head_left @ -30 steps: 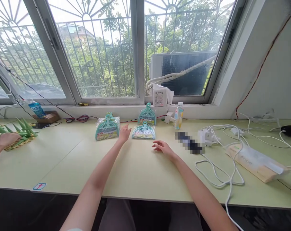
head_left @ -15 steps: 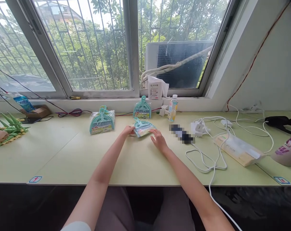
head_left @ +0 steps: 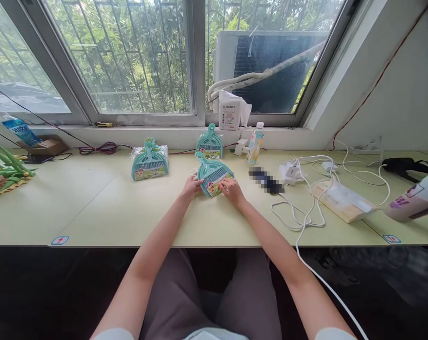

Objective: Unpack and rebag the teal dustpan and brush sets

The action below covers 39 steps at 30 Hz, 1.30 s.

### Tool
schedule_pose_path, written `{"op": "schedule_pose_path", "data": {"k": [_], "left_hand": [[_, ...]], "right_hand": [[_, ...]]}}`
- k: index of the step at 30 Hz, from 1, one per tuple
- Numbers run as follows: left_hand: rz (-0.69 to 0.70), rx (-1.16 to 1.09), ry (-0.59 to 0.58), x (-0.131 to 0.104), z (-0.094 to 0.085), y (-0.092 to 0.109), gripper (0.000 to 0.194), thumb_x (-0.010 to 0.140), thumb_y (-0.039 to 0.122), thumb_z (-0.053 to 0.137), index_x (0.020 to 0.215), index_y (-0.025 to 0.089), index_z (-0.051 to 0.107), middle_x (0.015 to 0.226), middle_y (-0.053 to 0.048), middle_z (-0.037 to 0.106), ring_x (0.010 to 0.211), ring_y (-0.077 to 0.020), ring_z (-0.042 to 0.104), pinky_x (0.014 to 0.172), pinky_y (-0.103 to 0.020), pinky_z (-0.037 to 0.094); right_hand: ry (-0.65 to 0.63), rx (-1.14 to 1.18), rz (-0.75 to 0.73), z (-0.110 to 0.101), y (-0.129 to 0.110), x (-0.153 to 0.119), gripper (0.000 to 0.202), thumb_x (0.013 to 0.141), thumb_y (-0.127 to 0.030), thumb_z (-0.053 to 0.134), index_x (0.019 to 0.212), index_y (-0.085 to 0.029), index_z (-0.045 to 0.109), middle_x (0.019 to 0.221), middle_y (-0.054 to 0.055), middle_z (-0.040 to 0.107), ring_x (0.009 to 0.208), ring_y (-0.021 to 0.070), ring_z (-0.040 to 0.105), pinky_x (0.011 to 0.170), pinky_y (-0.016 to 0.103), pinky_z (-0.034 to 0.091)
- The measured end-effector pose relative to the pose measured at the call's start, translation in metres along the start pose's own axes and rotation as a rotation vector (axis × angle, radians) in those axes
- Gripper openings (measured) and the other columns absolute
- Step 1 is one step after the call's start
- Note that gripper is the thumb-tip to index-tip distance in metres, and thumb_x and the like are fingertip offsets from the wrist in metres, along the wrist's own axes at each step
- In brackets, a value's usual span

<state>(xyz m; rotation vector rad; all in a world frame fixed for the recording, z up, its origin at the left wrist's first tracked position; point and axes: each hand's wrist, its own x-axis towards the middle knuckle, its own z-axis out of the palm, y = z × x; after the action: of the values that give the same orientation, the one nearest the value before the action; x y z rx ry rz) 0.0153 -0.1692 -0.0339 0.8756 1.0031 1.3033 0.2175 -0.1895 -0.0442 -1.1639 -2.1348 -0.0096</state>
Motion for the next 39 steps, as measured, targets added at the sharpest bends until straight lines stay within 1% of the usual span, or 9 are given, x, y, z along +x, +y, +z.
{"op": "schedule_pose_path", "data": {"k": [3, 8, 13, 18, 22, 26, 31, 34, 39], "left_hand": [[0.061, -0.036, 0.021, 0.0, -0.001, 0.001, 0.061, 0.067, 0.007, 0.072, 0.119, 0.024, 0.045, 0.092, -0.001, 0.067, 0.078, -0.0136, 0.065, 0.073, -0.029, 0.053], [0.08, -0.069, 0.05, 0.003, -0.005, 0.004, 0.054, 0.063, 0.006, 0.073, 0.107, 0.021, 0.045, 0.103, -0.003, 0.066, 0.088, -0.0152, 0.066, 0.079, -0.031, 0.053], [0.035, -0.008, -0.136, 0.001, -0.005, 0.008, 0.064, 0.062, 0.021, 0.081, 0.117, 0.023, 0.048, 0.112, -0.005, 0.066, 0.092, -0.0165, 0.067, 0.085, -0.033, 0.052], [-0.016, 0.149, -0.308, 0.001, -0.007, 0.01, 0.058, 0.067, 0.053, 0.076, 0.113, 0.019, 0.062, 0.106, -0.01, 0.07, 0.092, -0.0205, 0.068, 0.088, -0.034, 0.052], [0.013, 0.194, -0.134, 0.008, -0.011, 0.009, 0.046, 0.072, 0.051, 0.073, 0.098, 0.014, 0.068, 0.091, -0.01, 0.072, 0.074, -0.0172, 0.068, 0.084, -0.035, 0.053], [0.078, 0.133, 0.04, 0.014, -0.015, 0.015, 0.036, 0.078, 0.047, 0.067, 0.093, 0.014, 0.068, 0.097, -0.011, 0.072, 0.072, -0.0165, 0.068, 0.081, -0.036, 0.054], [0.177, 0.258, 0.042, 0.014, -0.024, 0.031, 0.045, 0.08, 0.055, 0.061, 0.104, 0.017, 0.067, 0.116, -0.013, 0.068, 0.091, -0.0224, 0.068, 0.082, -0.036, 0.053], [0.357, 0.348, 0.104, 0.013, -0.03, 0.037, 0.047, 0.085, 0.054, 0.054, 0.118, 0.021, 0.063, 0.126, -0.01, 0.063, 0.115, -0.0243, 0.06, 0.095, -0.038, 0.046], [0.438, 0.625, 0.02, 0.011, -0.029, 0.032, 0.038, 0.069, 0.048, 0.073, 0.092, 0.019, 0.074, 0.1, -0.01, 0.073, 0.109, -0.0281, 0.062, 0.092, -0.033, 0.047]], "right_hand": [[-0.087, 0.14, 0.073, 0.008, 0.004, 0.0, 0.039, 0.097, -0.034, 0.041, 0.073, -0.018, 0.066, 0.081, 0.008, 0.067, 0.082, 0.0201, 0.061, 0.081, 0.033, 0.044], [-0.041, 0.684, 0.359, 0.012, 0.013, 0.002, 0.038, 0.089, -0.053, 0.051, 0.08, -0.019, 0.067, 0.087, 0.007, 0.07, 0.074, 0.0187, 0.067, 0.081, 0.036, 0.052], [0.139, 1.064, 0.568, 0.006, 0.018, 0.006, 0.043, 0.073, -0.057, 0.07, 0.091, -0.018, 0.063, 0.093, 0.007, 0.07, 0.084, 0.0196, 0.069, 0.088, 0.037, 0.055], [0.238, 1.172, 0.707, -0.003, 0.022, 0.007, 0.04, 0.074, -0.046, 0.073, 0.098, -0.024, 0.051, 0.101, 0.005, 0.069, 0.091, 0.0209, 0.069, 0.086, 0.04, 0.058], [0.155, 1.22, 0.676, -0.011, 0.021, 0.009, 0.04, 0.073, -0.037, 0.075, 0.1, -0.025, 0.048, 0.096, 0.003, 0.07, 0.089, 0.0218, 0.07, 0.082, 0.042, 0.06], [0.074, 1.253, 0.661, -0.016, 0.018, 0.011, 0.04, 0.07, -0.031, 0.078, 0.099, -0.023, 0.052, 0.092, 0.004, 0.071, 0.083, 0.0221, 0.07, 0.08, 0.042, 0.061], [0.097, 1.241, 0.664, -0.024, 0.026, 0.01, 0.042, 0.069, -0.031, 0.08, 0.101, -0.022, 0.055, 0.091, 0.005, 0.072, 0.081, 0.0222, 0.071, 0.076, 0.04, 0.061], [0.079, 1.209, 0.632, -0.032, 0.033, 0.007, 0.045, 0.067, -0.033, 0.081, 0.104, -0.022, 0.058, 0.089, 0.004, 0.073, 0.077, 0.0214, 0.071, 0.07, 0.037, 0.061], [-0.142, 1.168, 0.557, -0.033, 0.028, 0.003, 0.052, 0.066, -0.034, 0.08, 0.112, -0.021, 0.06, 0.089, 0.006, 0.074, 0.078, 0.0229, 0.071, 0.064, 0.034, 0.059]]}}
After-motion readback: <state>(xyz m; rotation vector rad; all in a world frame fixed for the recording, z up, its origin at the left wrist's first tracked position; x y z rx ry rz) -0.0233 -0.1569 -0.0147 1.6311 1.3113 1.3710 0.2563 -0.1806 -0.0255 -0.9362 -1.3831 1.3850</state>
